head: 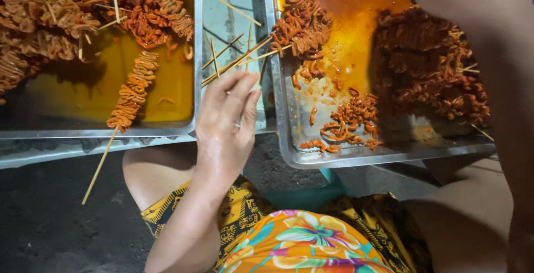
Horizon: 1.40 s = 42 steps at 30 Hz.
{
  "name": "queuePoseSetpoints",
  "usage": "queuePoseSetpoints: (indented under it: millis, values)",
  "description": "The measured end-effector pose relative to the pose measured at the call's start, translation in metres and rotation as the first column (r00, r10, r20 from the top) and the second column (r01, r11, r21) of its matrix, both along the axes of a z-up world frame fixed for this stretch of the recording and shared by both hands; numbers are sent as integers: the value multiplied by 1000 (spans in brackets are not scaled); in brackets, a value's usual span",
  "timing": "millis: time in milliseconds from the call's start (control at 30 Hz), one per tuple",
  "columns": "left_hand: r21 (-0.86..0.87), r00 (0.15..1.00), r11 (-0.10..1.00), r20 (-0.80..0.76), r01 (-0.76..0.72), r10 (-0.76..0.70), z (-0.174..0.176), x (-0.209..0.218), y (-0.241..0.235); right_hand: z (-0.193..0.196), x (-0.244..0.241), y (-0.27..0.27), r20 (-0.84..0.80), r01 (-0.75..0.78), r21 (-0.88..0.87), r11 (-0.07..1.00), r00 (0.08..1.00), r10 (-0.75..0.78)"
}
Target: The person skewers pieces of marinated food onto wooden sticks by hand, taking pieces from a metal tray and sliding them onto the skewers one at a time.
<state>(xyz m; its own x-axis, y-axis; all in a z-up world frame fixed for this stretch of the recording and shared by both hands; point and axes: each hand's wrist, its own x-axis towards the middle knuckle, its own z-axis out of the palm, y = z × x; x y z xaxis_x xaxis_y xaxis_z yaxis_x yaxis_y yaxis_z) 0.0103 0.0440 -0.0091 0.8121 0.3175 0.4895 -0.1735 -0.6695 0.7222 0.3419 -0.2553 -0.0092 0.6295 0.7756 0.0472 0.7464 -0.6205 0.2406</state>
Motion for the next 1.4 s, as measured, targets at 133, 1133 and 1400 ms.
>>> queuePoseSetpoints:
  millis: [133,1133,1400]
  values:
    - [175,995,980,-52,93,-85,3,0,-1,-11,-3,-9,30,0,-96,995,1000,3]
    - [33,925,985,-350,172,-149,4,8,5,58,-238,-19,-435,354,449,821,889,-146]
    - [48,956,988,-265,145,-127,5,6,9,46,-240,-3,-647,524,425,738,746,-157]
